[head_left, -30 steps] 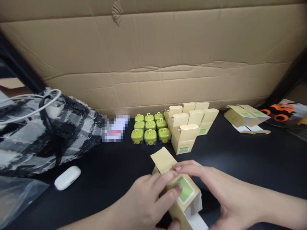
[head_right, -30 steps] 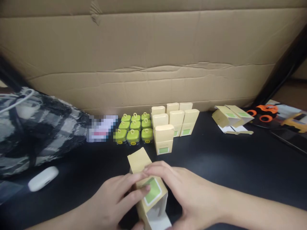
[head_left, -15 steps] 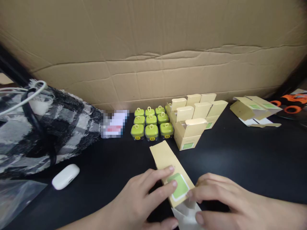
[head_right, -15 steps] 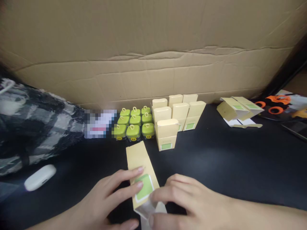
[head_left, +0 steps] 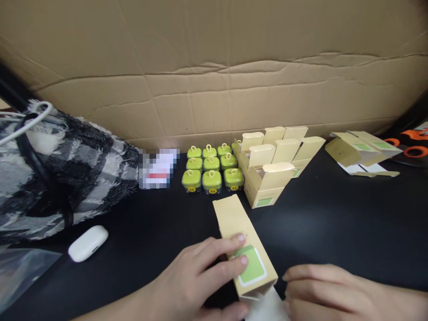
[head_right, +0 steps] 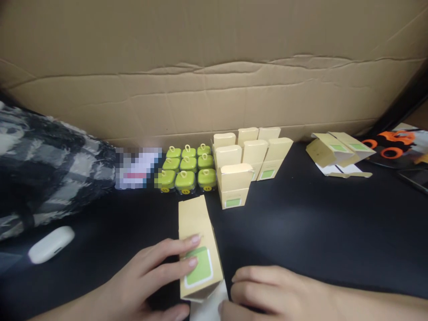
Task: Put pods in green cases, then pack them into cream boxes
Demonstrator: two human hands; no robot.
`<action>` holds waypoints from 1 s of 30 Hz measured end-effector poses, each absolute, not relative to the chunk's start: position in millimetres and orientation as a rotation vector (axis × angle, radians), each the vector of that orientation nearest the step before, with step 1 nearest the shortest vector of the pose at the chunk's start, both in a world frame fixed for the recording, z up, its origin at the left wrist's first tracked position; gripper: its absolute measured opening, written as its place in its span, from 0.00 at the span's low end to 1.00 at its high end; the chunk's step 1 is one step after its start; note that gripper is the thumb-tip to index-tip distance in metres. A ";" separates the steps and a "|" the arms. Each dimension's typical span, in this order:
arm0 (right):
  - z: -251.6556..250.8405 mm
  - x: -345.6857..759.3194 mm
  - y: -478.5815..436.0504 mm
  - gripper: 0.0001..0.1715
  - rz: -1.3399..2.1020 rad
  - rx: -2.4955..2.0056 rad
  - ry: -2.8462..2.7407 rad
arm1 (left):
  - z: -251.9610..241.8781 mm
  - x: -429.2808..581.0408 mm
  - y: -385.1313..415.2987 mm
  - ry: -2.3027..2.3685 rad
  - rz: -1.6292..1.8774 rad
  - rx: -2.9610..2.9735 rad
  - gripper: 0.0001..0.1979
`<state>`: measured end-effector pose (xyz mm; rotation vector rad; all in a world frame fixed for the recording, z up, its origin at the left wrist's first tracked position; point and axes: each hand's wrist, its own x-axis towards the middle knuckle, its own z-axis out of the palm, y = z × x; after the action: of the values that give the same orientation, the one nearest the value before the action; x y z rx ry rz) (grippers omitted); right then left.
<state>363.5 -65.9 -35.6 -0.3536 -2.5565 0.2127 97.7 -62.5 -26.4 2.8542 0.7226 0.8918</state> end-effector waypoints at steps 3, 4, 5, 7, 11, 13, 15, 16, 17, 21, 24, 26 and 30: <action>-42.8 363.9 -74.5 0.16 0.138 -0.480 -2.467 | -23.9 96.0 -63.9 0.685 0.832 2.846 0.14; -45.1 363.8 -76.4 0.18 0.116 -0.493 -2.473 | -23.6 95.1 -64.1 0.679 0.831 2.839 0.15; -47.2 363.8 -77.4 0.19 0.103 -0.508 -2.469 | -23.4 94.1 -64.0 0.672 0.835 2.835 0.16; -50.5 363.9 -76.7 0.20 0.095 -0.509 -2.479 | -23.5 92.5 -63.3 0.634 0.813 2.850 0.20; -52.7 364.2 -71.8 0.20 0.065 -0.469 -2.453 | -25.1 92.9 -61.9 0.611 0.771 2.882 0.22; -50.6 363.8 -71.4 0.19 0.082 -0.455 -2.453 | -26.6 94.1 -62.1 0.643 0.794 2.867 0.21; -47.2 362.8 -72.7 0.18 0.125 -0.456 -2.448 | -28.1 94.5 -62.7 0.655 0.795 2.864 0.21; -45.6 362.1 -73.7 0.17 0.142 -0.466 -2.434 | -28.7 94.4 -63.1 0.653 0.790 2.871 0.21; -44.5 361.3 -74.5 0.17 0.155 -0.475 -2.417 | -29.1 94.2 -63.5 0.649 0.790 2.881 0.21; -47.7 359.0 -73.5 0.15 0.159 -0.457 -2.360 | -29.2 94.1 -64.4 0.657 0.785 2.925 0.19; -53.6 359.2 -69.5 0.17 0.159 -0.409 -2.375 | -28.7 95.4 -64.2 0.648 0.797 2.941 0.18; -54.3 358.8 -66.9 0.17 0.181 -0.414 -2.390 | -28.3 96.7 -64.0 0.638 0.815 2.938 0.17; -43.1 353.6 -62.7 0.11 0.251 -0.429 -2.364 | -25.7 100.5 -62.2 0.628 0.874 2.910 0.14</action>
<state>353.6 -62.7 -43.1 -0.4289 -2.3641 0.2505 100.5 -62.2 -25.7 2.9101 0.6278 0.8741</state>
